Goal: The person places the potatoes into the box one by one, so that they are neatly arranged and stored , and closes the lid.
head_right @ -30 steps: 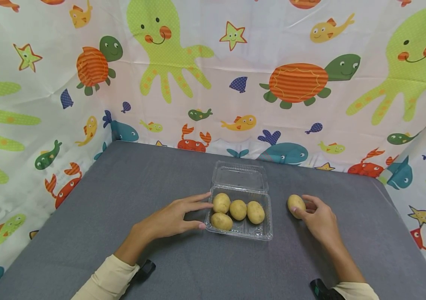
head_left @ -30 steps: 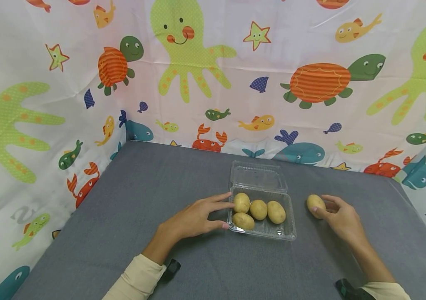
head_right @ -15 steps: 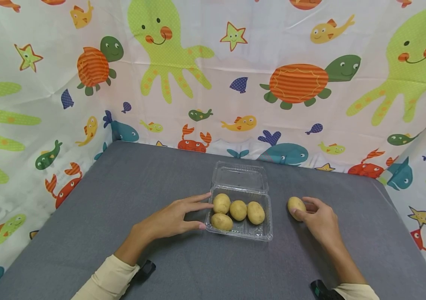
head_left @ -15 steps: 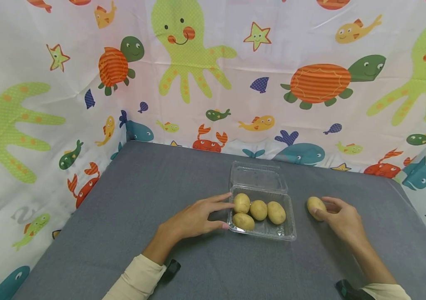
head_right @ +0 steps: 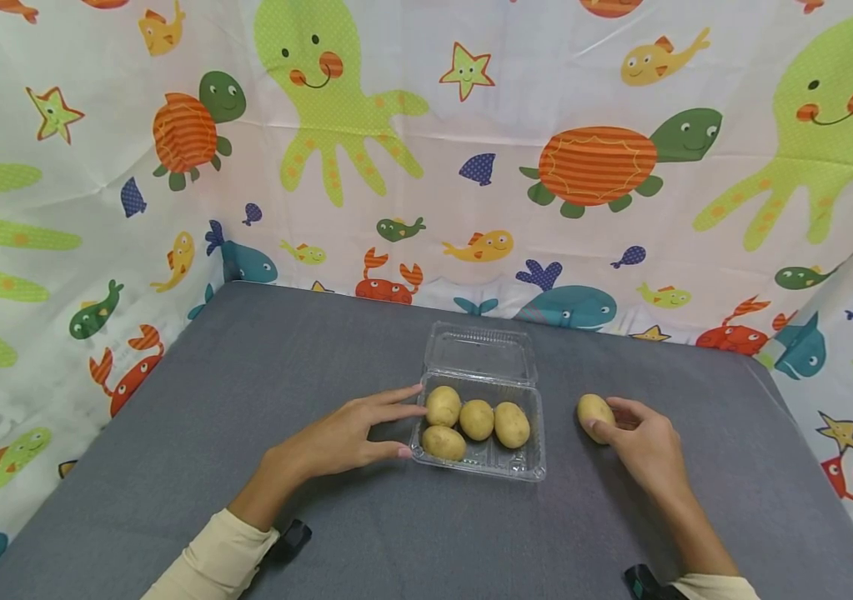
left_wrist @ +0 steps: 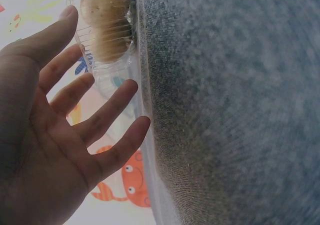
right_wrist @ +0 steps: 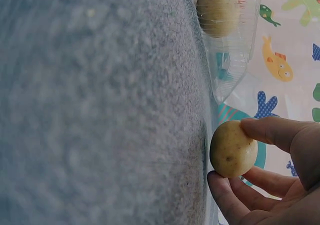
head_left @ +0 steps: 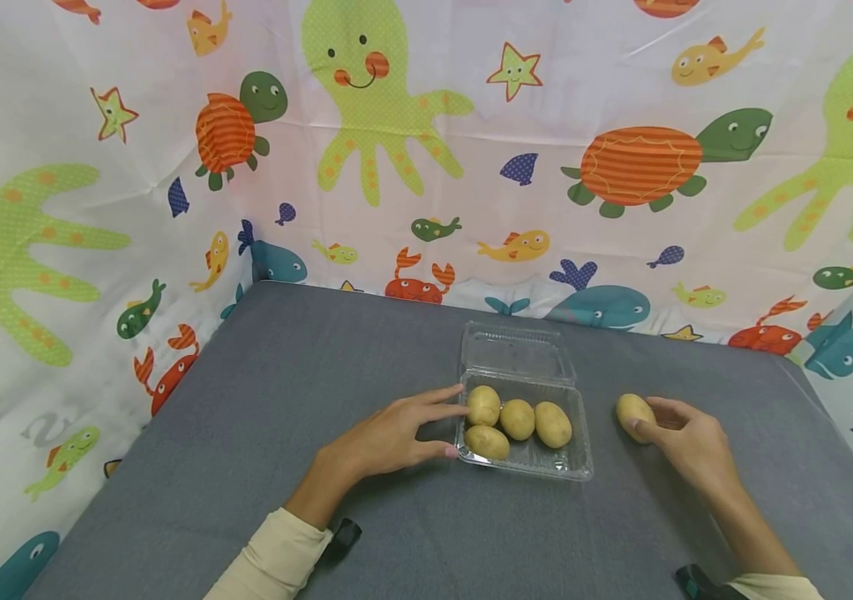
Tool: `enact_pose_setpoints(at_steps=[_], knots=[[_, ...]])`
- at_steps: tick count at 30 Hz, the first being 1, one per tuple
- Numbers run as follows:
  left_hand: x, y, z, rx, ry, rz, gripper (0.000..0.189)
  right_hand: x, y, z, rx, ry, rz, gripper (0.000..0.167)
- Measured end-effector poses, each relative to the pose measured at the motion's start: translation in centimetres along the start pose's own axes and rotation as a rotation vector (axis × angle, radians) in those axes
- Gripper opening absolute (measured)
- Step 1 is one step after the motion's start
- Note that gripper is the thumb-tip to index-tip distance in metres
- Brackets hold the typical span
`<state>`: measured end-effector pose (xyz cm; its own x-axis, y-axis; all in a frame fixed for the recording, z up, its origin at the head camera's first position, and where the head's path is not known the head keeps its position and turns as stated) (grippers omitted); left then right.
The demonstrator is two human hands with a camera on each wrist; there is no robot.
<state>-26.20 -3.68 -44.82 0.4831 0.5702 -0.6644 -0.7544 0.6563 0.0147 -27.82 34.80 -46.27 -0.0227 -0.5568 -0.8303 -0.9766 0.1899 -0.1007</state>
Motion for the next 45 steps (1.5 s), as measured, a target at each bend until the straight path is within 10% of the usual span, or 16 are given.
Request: enact_pose_setpoints(at_steps=[45], knots=[[0.0, 0.1, 0.0, 0.001, 0.002, 0.001, 0.061, -1.5, -3.2, -5.2, -0.185, 0.106, 0.030, 0.065]])
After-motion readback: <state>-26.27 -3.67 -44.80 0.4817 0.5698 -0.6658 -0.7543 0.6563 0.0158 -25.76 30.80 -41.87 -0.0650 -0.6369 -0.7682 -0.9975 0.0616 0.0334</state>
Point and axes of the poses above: each hand's wrist, its own y-axis towards the middle knuckle, its own x-axis out of the palm, z = x × y, the point moved 10 cm from there along y, towards the middle knuckle, and after that the axes turned 7 degrees about -y, right-handed, at the moved point
